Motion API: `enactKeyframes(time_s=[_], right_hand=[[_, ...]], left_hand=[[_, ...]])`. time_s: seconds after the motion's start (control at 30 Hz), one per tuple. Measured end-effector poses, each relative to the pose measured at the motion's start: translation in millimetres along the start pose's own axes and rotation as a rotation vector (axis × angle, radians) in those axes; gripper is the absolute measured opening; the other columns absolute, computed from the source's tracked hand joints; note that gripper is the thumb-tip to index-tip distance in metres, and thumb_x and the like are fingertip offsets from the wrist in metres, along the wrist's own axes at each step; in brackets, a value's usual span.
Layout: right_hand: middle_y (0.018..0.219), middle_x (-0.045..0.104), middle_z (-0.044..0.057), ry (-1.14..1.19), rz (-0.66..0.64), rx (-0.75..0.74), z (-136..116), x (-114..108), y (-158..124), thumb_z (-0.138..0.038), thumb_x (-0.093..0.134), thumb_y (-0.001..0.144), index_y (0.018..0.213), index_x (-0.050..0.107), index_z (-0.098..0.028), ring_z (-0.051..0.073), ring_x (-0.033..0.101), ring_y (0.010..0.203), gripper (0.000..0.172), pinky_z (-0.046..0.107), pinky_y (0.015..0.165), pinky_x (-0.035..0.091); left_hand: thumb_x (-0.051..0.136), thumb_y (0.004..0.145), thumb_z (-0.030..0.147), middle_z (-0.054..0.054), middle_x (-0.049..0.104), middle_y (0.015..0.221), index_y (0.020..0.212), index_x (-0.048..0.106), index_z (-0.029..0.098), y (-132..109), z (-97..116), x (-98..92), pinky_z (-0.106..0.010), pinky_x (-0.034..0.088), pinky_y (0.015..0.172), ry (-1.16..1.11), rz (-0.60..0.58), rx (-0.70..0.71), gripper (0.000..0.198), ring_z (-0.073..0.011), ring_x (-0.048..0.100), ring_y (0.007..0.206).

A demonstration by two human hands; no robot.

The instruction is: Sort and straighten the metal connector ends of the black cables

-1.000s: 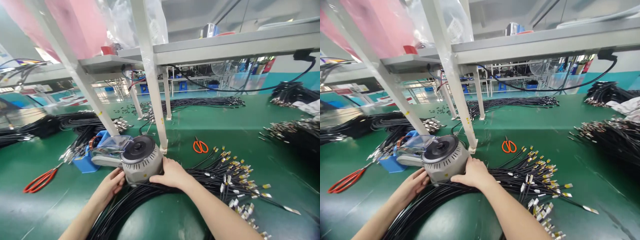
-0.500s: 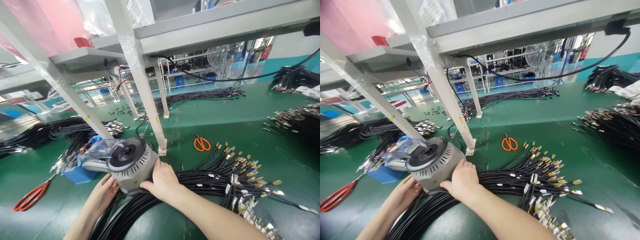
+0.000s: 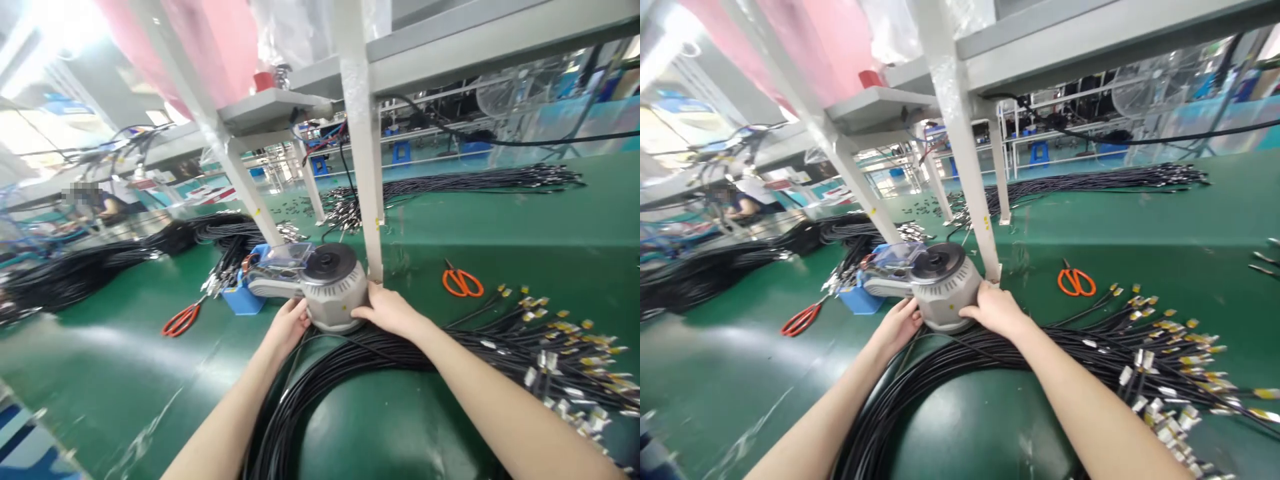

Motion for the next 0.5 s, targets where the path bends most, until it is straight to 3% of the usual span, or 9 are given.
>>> enactKeyframes(time_s=[0.17, 0.27, 0.33, 0.37, 0.43, 0.5], right_hand=[[0.108, 0.058, 0.015, 0.000, -0.038, 0.041, -2, -5, 6, -0.049, 0.057, 0.074, 0.111, 0.050, -0.013, 0.029, 0.056, 0.095, 0.053, 0.035, 0.075, 0.042], [0.110, 0.057, 0.013, -0.032, -0.004, 0.065, -10, -25, -15, -0.038, 0.053, 0.079, 0.110, 0.052, -0.013, 0.026, 0.054, 0.099, 0.040, 0.033, 0.080, 0.040], [0.112, 0.057, 0.009, -0.012, 0.010, 0.020, -16, -43, -47, -0.029, 0.049, 0.081, 0.114, 0.051, -0.017, 0.023, 0.053, 0.101, 0.035, 0.031, 0.084, 0.038], [0.110, 0.058, 0.006, 0.023, -0.008, -0.029, -21, -51, -67, -0.027, 0.049, 0.081, 0.114, 0.052, -0.020, 0.021, 0.054, 0.099, 0.034, 0.030, 0.083, 0.039], [0.095, 0.064, 0.002, 0.107, -0.159, -0.097, -27, -55, -116, -0.027, 0.051, 0.079, 0.106, 0.058, -0.024, 0.019, 0.058, 0.087, 0.029, 0.028, 0.076, 0.042], [0.101, 0.062, 0.003, 0.118, -0.283, -0.168, -34, -48, -166, -0.030, 0.062, 0.069, 0.110, 0.057, -0.028, 0.021, 0.057, 0.092, 0.041, 0.029, 0.079, 0.042]], left_hand=[[0.074, 0.060, 0.032, 0.002, 0.050, 0.063, 0.079, 0.051, 0.013, 3, 7, 1.7, -0.018, 0.038, 0.049, 0.108, 0.000, -0.060, 0.035, -0.0043, 0.043, 0.049], [0.074, 0.059, 0.030, -0.005, 0.059, 0.076, 0.090, 0.055, 0.012, -17, 23, -1.1, -0.024, 0.043, 0.054, 0.226, -0.026, -0.149, 0.041, -0.0107, 0.053, 0.056], [0.075, 0.057, 0.028, -0.006, 0.060, 0.089, 0.102, 0.054, 0.015, -42, 38, -6.3, -0.025, 0.042, 0.056, 0.352, -0.014, -0.125, 0.051, -0.0142, 0.056, 0.064], [0.074, 0.056, 0.030, -0.006, 0.060, 0.093, 0.108, 0.053, 0.018, -57, 48, -8.4, -0.025, 0.043, 0.059, 0.575, 0.005, -0.023, 0.057, -0.0159, 0.057, 0.069], [0.074, 0.053, 0.034, -0.008, 0.058, 0.108, 0.119, 0.048, 0.024, -88, 55, -4.1, -0.031, 0.042, 0.075, 0.936, -0.073, 0.095, 0.071, -0.0250, 0.056, 0.090], [0.076, 0.048, 0.036, -0.010, 0.048, 0.126, 0.126, 0.042, 0.029, -114, 50, 2.9, -0.040, 0.038, 0.085, 1.223, -0.131, 0.152, 0.086, -0.0349, 0.046, 0.109]])
Point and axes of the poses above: each hand's wrist, its own y-axis towards the middle knuckle, its own x-axis out of the palm, z = x × y, the point moved 5 cm from there along y, towards the middle knuckle
